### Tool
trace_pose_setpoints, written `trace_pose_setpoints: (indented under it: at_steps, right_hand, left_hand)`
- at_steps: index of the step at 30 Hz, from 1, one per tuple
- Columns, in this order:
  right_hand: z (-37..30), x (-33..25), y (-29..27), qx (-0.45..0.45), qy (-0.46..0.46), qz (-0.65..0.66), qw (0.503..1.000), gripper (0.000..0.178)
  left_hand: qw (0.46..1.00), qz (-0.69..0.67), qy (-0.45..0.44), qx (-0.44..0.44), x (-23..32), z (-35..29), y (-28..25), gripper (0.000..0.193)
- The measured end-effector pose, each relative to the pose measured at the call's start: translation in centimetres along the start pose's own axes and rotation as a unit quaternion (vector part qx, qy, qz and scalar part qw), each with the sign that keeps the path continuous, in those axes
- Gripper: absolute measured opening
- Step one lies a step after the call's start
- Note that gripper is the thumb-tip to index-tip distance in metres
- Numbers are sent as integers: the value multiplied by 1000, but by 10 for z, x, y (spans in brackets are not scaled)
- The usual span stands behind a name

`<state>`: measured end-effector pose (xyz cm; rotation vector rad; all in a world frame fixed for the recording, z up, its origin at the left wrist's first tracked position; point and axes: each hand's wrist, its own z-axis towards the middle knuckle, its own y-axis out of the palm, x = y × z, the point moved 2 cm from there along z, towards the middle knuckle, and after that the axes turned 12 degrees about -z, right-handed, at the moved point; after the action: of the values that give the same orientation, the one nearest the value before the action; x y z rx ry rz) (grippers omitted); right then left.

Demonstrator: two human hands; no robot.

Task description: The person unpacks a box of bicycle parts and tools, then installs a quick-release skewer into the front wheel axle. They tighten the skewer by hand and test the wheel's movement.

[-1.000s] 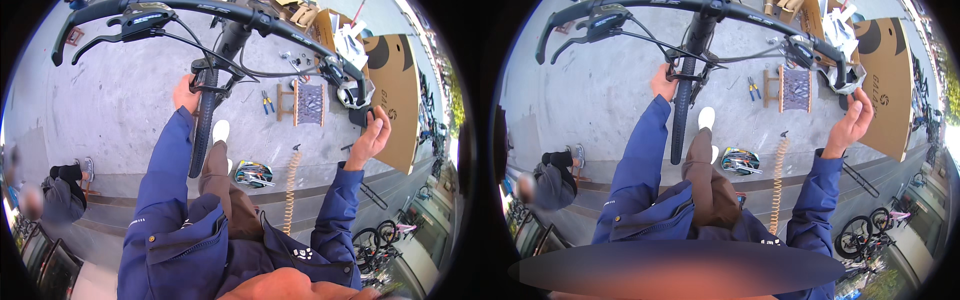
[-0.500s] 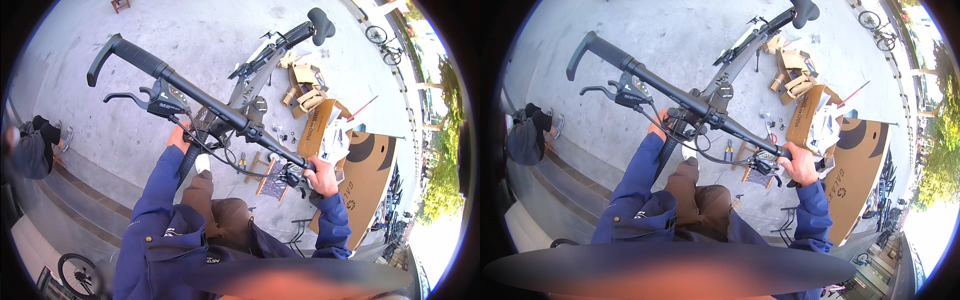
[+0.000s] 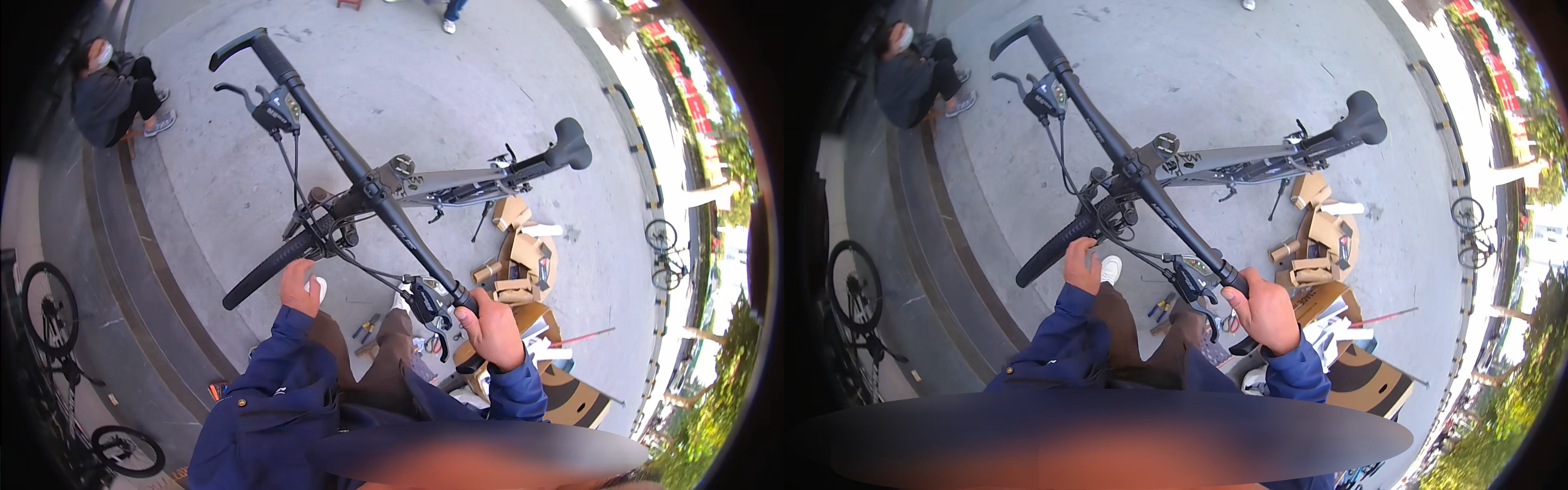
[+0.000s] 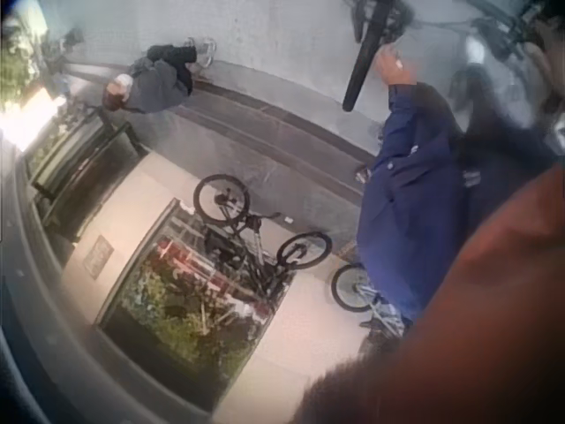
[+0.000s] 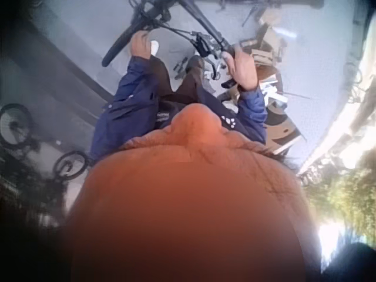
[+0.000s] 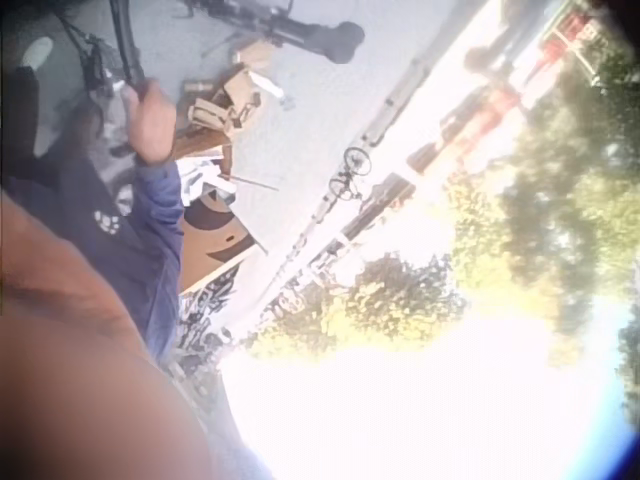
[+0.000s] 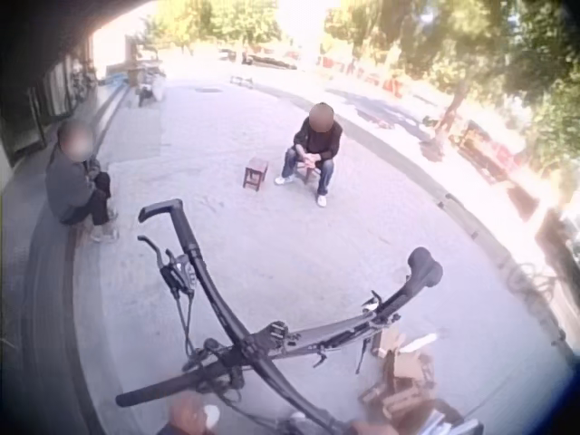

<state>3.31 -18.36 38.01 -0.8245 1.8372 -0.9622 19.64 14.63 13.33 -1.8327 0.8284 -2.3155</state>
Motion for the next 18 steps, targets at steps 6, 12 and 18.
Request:
trace_pose_setpoints:
  at_steps: [6, 12, 18]
  right_hand:
    - [59, 24, -31, -97, -122, 75, 985, 44]
    - [66, 33, -27, -110, -111, 145, 977, 43]
    - [55, 58, -8, 17, -135, 99, 986, 73]
  left_hand:
    - [959, -147, -201, -138, -19, -128, 131, 25]
    - [935, -139, -194, -264, -85, -202, 241, 24]
    - [891, -88, -283, -344, -184, -228, 277, 29]
